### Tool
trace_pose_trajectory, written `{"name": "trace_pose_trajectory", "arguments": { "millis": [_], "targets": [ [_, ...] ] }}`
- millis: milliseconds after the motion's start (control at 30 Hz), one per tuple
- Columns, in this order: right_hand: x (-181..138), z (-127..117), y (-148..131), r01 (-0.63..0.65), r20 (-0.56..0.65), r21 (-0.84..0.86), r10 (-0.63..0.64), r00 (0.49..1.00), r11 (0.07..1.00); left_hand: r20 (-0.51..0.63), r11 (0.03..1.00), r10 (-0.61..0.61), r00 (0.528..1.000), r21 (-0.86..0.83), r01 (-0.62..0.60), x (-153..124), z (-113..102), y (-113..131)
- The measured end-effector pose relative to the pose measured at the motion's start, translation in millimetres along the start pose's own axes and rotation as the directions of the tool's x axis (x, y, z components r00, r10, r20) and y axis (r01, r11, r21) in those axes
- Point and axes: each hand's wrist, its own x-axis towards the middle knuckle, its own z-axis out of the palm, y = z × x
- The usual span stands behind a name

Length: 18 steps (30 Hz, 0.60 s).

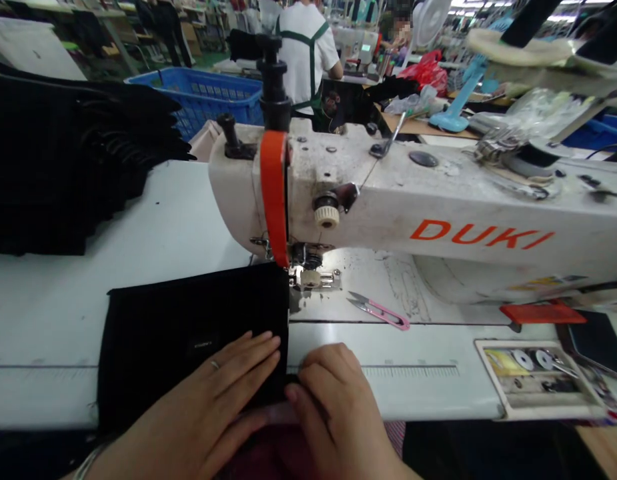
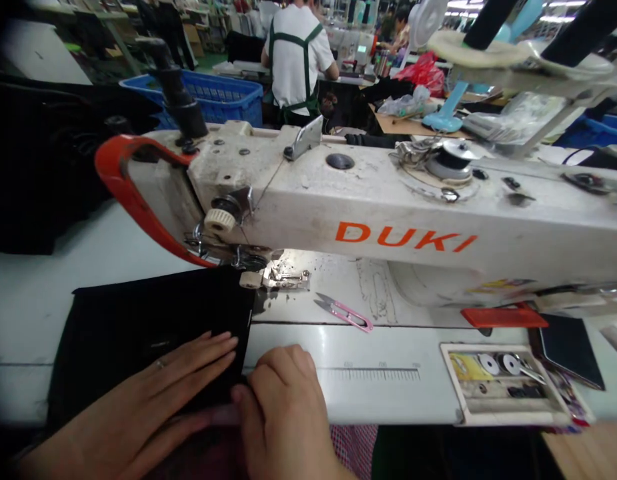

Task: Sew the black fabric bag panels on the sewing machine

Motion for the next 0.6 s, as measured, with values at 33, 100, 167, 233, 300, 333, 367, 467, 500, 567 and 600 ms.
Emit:
{"name": "trace_pose_trajectory", "arguments": {
  "millis": [33,100,167,233,300,333,367,467,500,567,600],
  "targets": [
    [-0.2,0.0,-0.1,-0.007,0.005,-0.006,0.007,1.0,1.0,-0.014,1.0,0.006,1.0,0.016,-0.006,0.3,3.0,4.2],
    [2.2,-4.4,-0.6,-0.007,0.045,-0.026,0.008,0.999,1.0,-0.063,0.999,0.032,0.997,0.04,-0.03,5.0,6.7,8.6],
    [6.5,-12.2,-0.9,0.01,0.095,-0.051,-0.005,0.995,0.999,-0.128,0.997,0.059,0.99,0.048,-0.054,11.7,6.8,10.0],
    [12.1,-19.6,0.3,0.055,0.11,-0.096,-0.045,0.993,0.994,-0.177,0.997,0.063,0.982,0.046,-0.056,17.1,4.6,9.5],
    [19.1,-23.7,3.8,0.181,0.135,-0.158,-0.16,0.978,0.971,-0.182,0.997,0.077,0.98,0.039,-0.072,20.6,2.5,6.6],
    [23.0,-24.3,6.4,0.26,0.162,-0.185,-0.231,0.959,0.948,-0.176,0.996,0.087,0.981,0.032,-0.083,22.0,2.0,4.0],
    [27.0,-24.1,9.2,0.335,0.2,-0.206,-0.295,0.934,0.92,-0.166,0.995,0.097,0.981,0.023,-0.094,23.3,1.9,0.5],
    [38.3,-21.6,17.0,0.426,0.285,-0.247,-0.355,0.89,0.87,-0.133,0.991,0.119,0.984,-0.039,-0.126,27.6,4.5,-14.9],
    [41.7,-20.9,18.6,0.424,0.298,-0.262,-0.345,0.89,0.867,-0.123,0.989,0.119,0.985,-0.075,-0.129,29.3,6.2,-21.2],
    [48.3,-20.7,20.0,0.415,0.319,-0.286,-0.323,0.891,0.864,-0.107,0.979,0.114,0.988,-0.16,-0.13,32.8,10.2,-34.4],
    [51.6,-21.1,20.0,0.408,0.327,-0.294,-0.31,0.893,0.864,-0.099,0.972,0.114,0.989,-0.196,-0.132,34.8,12.3,-41.0]
  ]
}}
